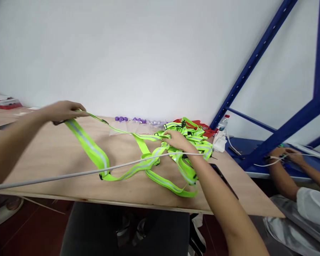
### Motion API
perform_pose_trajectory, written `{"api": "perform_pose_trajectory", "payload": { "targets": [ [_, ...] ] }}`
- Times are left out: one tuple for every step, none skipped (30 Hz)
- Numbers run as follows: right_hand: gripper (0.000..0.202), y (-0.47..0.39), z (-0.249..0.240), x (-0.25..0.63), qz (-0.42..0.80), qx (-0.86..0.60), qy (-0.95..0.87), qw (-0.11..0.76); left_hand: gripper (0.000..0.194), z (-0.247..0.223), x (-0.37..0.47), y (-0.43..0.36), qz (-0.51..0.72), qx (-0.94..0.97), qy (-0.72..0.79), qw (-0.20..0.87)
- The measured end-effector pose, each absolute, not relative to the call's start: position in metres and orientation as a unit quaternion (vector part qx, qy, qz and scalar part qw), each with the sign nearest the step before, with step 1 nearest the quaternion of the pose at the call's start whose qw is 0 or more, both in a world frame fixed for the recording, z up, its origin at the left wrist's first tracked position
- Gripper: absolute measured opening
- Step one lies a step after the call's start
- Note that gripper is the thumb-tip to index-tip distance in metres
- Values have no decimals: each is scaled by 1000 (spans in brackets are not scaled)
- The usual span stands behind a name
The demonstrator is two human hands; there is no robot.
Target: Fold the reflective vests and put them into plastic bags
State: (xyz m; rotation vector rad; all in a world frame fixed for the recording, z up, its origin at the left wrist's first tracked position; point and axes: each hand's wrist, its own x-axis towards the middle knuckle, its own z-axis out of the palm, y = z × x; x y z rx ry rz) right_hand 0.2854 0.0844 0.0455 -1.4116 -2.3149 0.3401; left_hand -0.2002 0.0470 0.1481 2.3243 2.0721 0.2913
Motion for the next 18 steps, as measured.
{"api": "perform_pose_trajectory", "payload": {
  "targets": [
    [29,88,35,278,102,-512,-828,204,77,129,-189,56,81,735,672,42],
    [38,89,25,274,86,-515,-828,205,76,110,-179,63,81,728,679,43],
    [45,88,15,272,75,-516,-828,206,75,91,-170,67,89,738,668,39],
    [49,84,6,273,64,-516,-829,206,74,74,-163,69,108,770,629,22],
    [49,79,-2,276,52,-515,-830,207,71,57,-156,68,117,787,605,20],
    [47,73,-9,280,40,-514,-831,209,66,42,-150,63,120,801,586,25],
    [43,65,-16,285,31,-513,-832,210,60,28,-144,55,121,814,567,32],
    [39,57,-21,290,21,-510,-833,213,55,16,-138,44,122,828,546,39],
    [35,49,-27,296,9,-504,-835,219,50,5,-131,29,140,846,514,34],
    [32,41,-33,301,-7,-494,-839,228,46,-4,-122,13,161,857,489,27],
    [29,34,-39,305,-29,-481,-842,241,41,-11,-112,-6,177,867,464,23],
    [27,27,-45,309,-54,-468,-843,259,36,-16,-101,-26,194,878,436,23],
    [25,20,-51,313,-80,-456,-842,279,32,-20,-88,-46,212,890,402,35],
    [23,14,-57,315,-101,-446,-838,297,29,-22,-75,-66,221,906,354,65],
    [22,8,-63,317,-115,-442,-833,312,26,-23,-62,-85,227,917,309,108],
    [20,3,-68,318,-123,-440,-829,323,25,-24,-50,-103,241,924,254,155],
    [20,-1,-73,318,-126,-440,-825,331,26,-23,-40,-119,256,925,193,205],
    [19,-5,-76,317,-126,-442,-823,335,27,-23,-32,-133,268,921,144,242]
  ]
}}
